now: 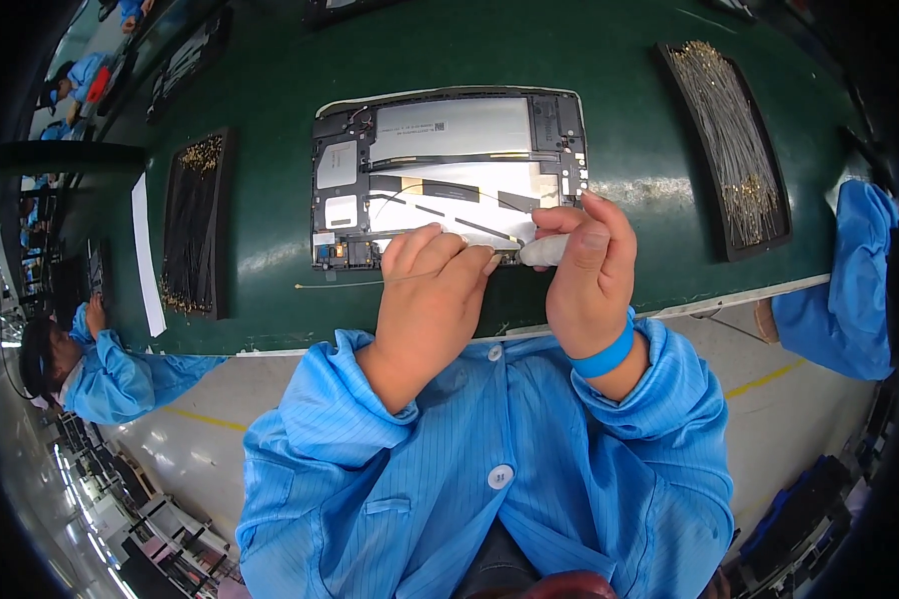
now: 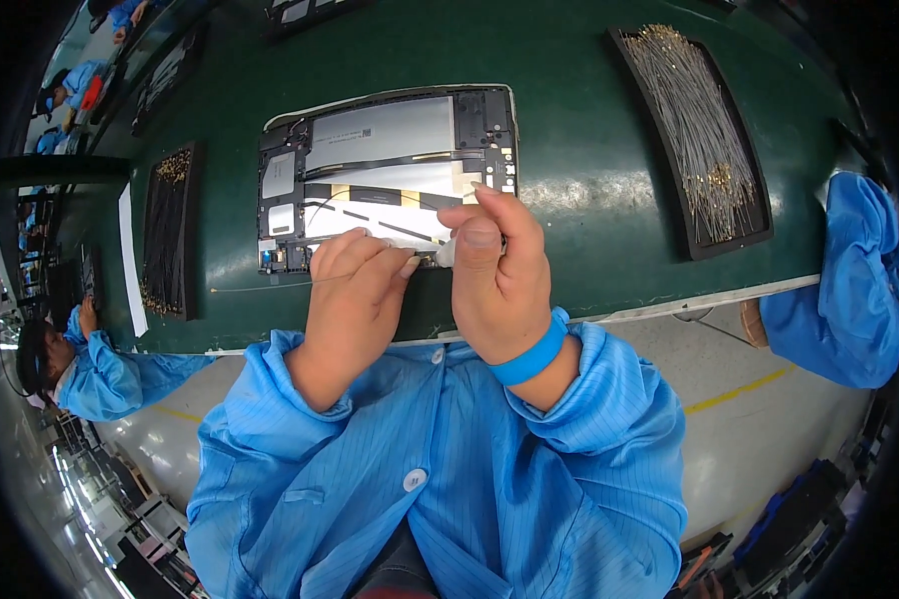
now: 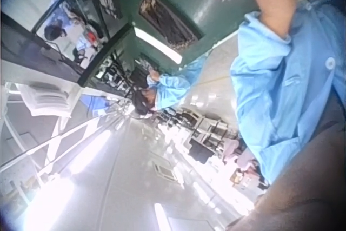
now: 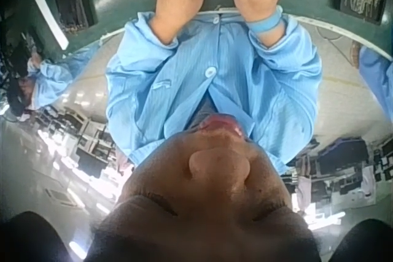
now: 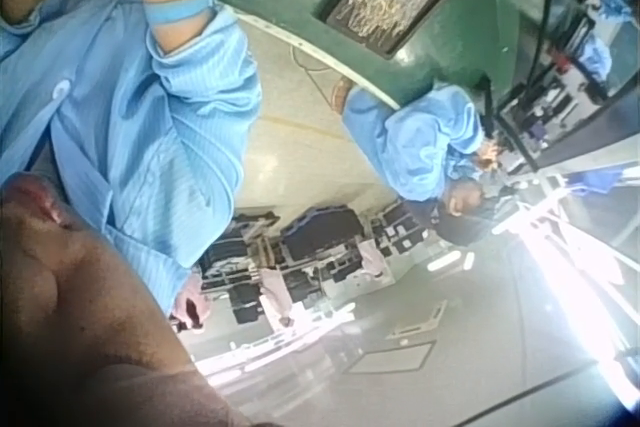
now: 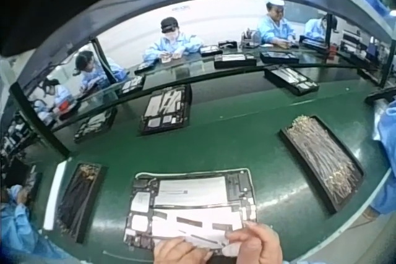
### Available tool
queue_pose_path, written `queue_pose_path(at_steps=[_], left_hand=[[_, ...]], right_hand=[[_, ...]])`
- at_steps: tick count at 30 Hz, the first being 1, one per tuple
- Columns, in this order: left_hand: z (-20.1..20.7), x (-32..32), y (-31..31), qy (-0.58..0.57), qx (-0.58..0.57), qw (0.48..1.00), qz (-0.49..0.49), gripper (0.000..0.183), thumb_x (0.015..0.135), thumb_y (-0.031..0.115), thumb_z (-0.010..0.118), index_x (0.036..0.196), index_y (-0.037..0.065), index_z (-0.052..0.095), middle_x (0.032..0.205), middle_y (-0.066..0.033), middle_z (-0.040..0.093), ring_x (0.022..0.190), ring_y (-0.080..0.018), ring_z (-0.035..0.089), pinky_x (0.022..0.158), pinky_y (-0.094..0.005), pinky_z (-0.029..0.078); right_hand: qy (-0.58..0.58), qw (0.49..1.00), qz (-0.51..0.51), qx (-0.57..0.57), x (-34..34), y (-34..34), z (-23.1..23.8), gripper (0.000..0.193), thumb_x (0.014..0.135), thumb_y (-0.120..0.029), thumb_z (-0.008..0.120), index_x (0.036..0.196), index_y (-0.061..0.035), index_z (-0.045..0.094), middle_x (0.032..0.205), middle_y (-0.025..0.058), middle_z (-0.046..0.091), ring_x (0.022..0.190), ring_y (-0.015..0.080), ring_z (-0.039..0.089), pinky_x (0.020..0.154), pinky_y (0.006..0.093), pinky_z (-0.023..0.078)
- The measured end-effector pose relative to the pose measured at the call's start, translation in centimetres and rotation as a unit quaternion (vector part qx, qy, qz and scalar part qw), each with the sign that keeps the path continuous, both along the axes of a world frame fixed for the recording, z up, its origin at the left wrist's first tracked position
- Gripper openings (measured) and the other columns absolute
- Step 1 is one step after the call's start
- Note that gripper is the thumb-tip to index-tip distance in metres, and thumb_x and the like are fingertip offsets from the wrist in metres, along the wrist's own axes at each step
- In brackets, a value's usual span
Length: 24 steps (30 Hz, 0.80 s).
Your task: The person assembles tablets by taking tablet chassis from a conveyor, picking wires from trays, attaching the wires to the tablet chassis, and placing the tablets back onto the conveyor.
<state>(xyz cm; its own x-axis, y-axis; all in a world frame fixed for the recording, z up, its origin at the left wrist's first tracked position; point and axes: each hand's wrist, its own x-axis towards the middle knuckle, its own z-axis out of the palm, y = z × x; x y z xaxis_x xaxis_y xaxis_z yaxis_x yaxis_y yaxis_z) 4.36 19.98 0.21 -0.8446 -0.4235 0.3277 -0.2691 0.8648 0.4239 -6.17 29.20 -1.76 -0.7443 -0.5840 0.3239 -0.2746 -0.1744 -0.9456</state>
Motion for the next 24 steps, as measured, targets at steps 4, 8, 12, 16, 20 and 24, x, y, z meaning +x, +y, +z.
queue_pose_path(at_steps=[4,8,12,16,20,24], left_hand=[[-0.1,0.1,0.0,-0.006,-0.003,1.0,0.007,0.013,0.066,0.009,0.06,0.079,0.008,0.058,0.077,-0.0047,0.051,0.083,-0.0247,0.046,0.074,-0.0354,0.033],[-0.1,0.2,0.2,-0.006,-0.008,1.0,0.011,0.013,0.066,0.01,0.06,0.079,0.008,0.058,0.077,-0.0046,0.051,0.084,-0.0248,0.046,0.076,-0.0355,0.033],[-0.1,0.2,0.1,-0.005,-0.002,1.0,0.009,0.013,0.066,0.01,0.06,0.079,0.008,0.058,0.077,-0.0046,0.051,0.085,-0.0252,0.046,0.077,-0.0358,0.033],[-0.1,0.2,0.0,-0.004,-0.003,1.0,0.01,0.013,0.066,0.01,0.06,0.079,0.008,0.058,0.077,-0.0047,0.051,0.085,-0.0254,0.046,0.077,-0.0361,0.033],[0.0,0.0,0.1,-0.006,-0.004,1.0,0.009,0.015,0.064,0.007,0.06,0.079,0.008,0.058,0.079,-0.0053,0.052,0.085,-0.026,0.047,0.075,-0.0361,0.033],[-0.2,0.2,0.1,-0.013,0.004,1.0,0.011,0.014,0.065,0.01,0.059,0.079,0.007,0.058,0.079,-0.0049,0.051,0.087,-0.0254,0.046,0.079,-0.0364,0.032]], right_hand=[[0.003,1.0,0.008,0.0,0.1,-0.2,-0.2,0.03,0.089,-0.024,0.029,0.111,-0.0045,0.032,0.088,0.0122,0.054,0.07,0.0123,0.05,0.057,0.0231,0.043],[-0.029,0.999,0.006,-0.027,0.2,-0.1,-0.3,0.027,0.086,-0.019,0.039,0.107,-0.002,0.035,0.085,0.0109,0.056,0.073,0.0132,0.052,0.067,0.0249,0.042],[-0.011,1.0,0.0,-0.029,0.2,-0.2,-0.6,0.027,0.086,-0.019,0.039,0.106,-0.0019,0.035,0.085,0.0111,0.056,0.073,0.0137,0.052,0.066,0.0253,0.042],[-0.025,0.999,0.008,-0.026,0.1,-0.2,-0.4,0.027,0.086,-0.02,0.039,0.106,-0.0019,0.035,0.085,0.0112,0.056,0.073,0.0143,0.052,0.066,0.0255,0.042],[-0.006,1.0,0.007,-0.008,0.1,-0.1,0.0,0.025,0.085,-0.02,0.041,0.102,-0.0015,0.039,0.082,0.0117,0.056,0.071,0.0159,0.053,0.063,0.0261,0.043],[0.066,0.99,0.072,0.106,-0.6,-0.5,2.9,0.018,0.081,-0.018,0.047,0.086,-0.0006,0.05,0.07,0.0135,0.056,0.063,0.0223,0.055,0.058,0.0285,0.043]])
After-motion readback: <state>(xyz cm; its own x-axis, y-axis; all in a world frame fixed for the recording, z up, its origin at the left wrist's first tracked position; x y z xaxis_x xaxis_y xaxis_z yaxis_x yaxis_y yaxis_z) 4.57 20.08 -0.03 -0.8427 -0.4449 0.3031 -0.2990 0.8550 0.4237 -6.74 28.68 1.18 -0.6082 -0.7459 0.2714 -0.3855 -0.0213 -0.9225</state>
